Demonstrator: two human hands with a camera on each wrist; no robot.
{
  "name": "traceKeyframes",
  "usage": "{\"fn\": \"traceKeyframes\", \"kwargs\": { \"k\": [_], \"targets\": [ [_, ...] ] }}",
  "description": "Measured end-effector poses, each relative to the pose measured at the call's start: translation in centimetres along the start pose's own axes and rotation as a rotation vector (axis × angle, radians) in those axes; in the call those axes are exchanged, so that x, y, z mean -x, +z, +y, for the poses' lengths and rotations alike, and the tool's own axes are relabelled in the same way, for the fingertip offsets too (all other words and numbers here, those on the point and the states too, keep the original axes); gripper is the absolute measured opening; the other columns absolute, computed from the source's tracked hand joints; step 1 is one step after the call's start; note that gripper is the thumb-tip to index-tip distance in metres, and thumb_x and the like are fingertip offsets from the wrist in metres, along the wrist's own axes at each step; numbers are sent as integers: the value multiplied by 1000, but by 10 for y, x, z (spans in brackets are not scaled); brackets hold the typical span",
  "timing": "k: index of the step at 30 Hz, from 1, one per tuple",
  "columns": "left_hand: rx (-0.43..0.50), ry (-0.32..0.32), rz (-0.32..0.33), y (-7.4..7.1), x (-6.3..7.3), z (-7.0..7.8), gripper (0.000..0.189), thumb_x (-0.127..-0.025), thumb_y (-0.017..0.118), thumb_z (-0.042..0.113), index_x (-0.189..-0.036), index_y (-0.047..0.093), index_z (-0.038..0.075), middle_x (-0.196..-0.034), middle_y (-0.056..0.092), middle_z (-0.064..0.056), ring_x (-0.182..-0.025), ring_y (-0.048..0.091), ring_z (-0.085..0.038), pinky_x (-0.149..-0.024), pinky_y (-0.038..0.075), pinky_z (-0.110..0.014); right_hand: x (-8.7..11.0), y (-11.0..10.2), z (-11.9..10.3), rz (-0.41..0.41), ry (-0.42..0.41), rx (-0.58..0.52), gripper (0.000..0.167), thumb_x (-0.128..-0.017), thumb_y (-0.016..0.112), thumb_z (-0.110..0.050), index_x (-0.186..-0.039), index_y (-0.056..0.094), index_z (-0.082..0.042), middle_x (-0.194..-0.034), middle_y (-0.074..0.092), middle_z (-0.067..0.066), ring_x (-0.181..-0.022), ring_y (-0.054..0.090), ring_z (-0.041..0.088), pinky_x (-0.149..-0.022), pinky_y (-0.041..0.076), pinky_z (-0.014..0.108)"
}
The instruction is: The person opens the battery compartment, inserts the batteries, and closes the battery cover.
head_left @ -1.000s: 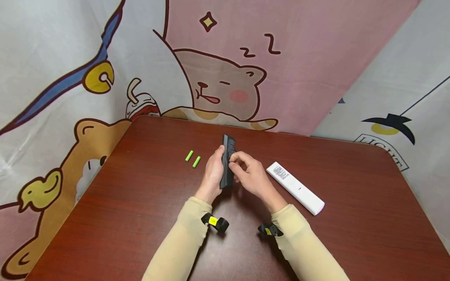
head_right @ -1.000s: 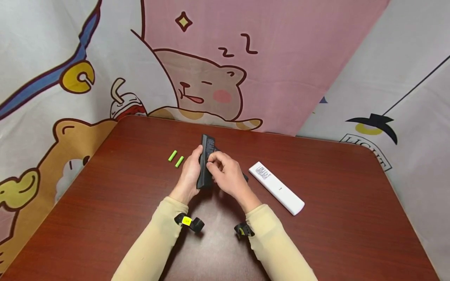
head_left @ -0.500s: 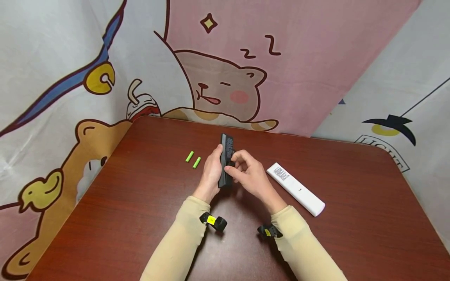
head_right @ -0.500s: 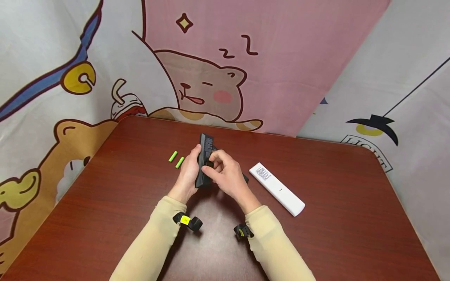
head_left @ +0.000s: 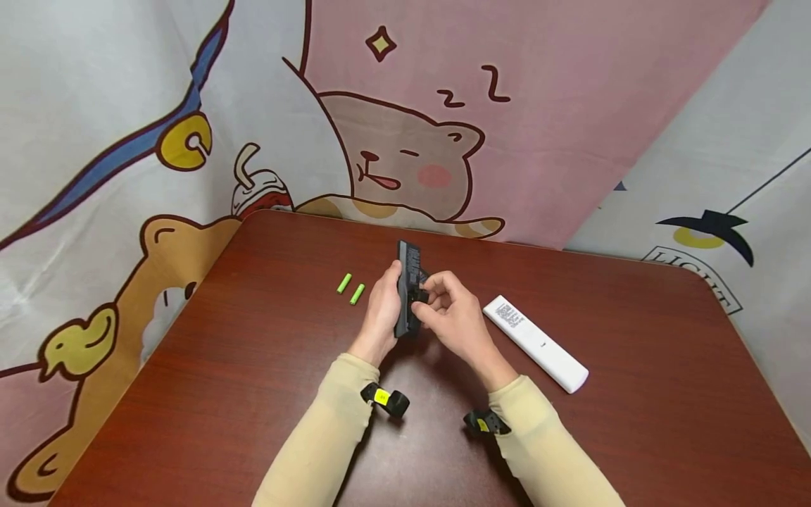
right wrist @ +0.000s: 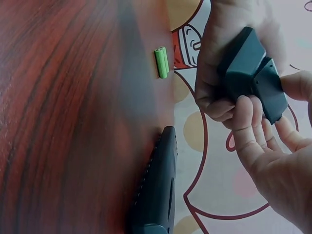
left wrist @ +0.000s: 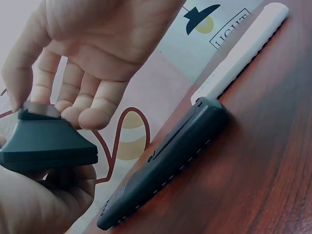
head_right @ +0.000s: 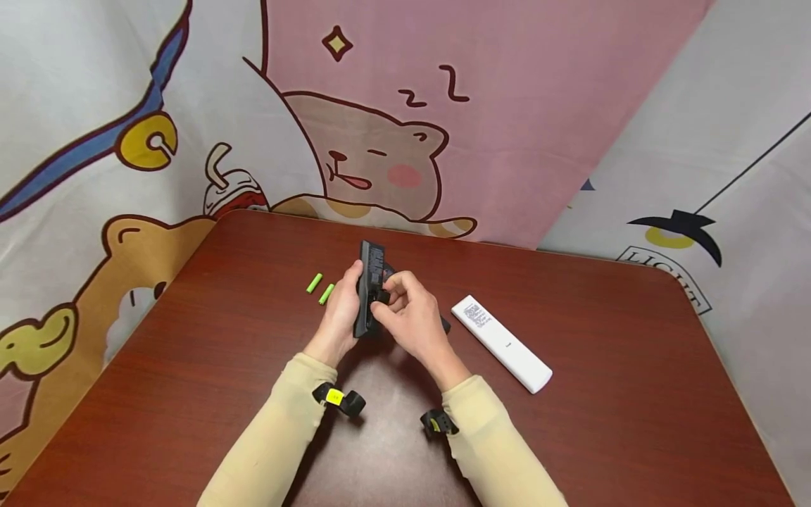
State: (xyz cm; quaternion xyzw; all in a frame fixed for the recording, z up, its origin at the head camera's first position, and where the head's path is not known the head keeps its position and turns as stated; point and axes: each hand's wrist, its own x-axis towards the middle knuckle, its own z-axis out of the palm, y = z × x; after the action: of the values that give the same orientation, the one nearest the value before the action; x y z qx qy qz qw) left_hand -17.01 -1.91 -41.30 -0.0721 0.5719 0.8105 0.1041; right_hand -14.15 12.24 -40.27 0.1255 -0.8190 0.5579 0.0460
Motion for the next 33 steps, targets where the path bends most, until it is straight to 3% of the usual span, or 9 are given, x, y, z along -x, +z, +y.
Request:
{"fn": "traceKeyframes", "kwargs": {
  "k": [7,16,23,33],
  "targets": [
    [11,-4,-6,-4,1,2,60,-112,30,44,-131,56,-7,-98,62,-12,-76,61,-19,-65,55,-32,0,-4,3,27,-7,17,28,-86,73,1,-110,60,-6,-95,59,13,-74,64,18,-62,54,24],
    [-38,9,30,-13,0,8,56,-112,29,43,-128,62,1,-98,66,-10,-75,52,-15,-62,45,-27,2,-8,5,9,22,63,29,-85,73,0,-112,62,-3,-96,63,17,-74,66,19,-62,56,25],
    [-85,6,55,-21,-2,14,57,-112,28,44,-132,61,2,-97,67,-7,-75,52,-15,-64,45,-28,2,-10,10,-12,-5,242,29,-84,74,-4,-111,63,-5,-97,64,12,-79,65,21,-73,54,33],
    [-67,29,57,-38,-4,23,59,-112,26,44,-133,60,0,-100,68,-10,-74,53,-15,-63,46,-28,2,-6,18,-107,-16,437,29,-83,75,-7,-111,68,-7,-96,64,8,-75,62,18,-70,52,35]
  ]
}}
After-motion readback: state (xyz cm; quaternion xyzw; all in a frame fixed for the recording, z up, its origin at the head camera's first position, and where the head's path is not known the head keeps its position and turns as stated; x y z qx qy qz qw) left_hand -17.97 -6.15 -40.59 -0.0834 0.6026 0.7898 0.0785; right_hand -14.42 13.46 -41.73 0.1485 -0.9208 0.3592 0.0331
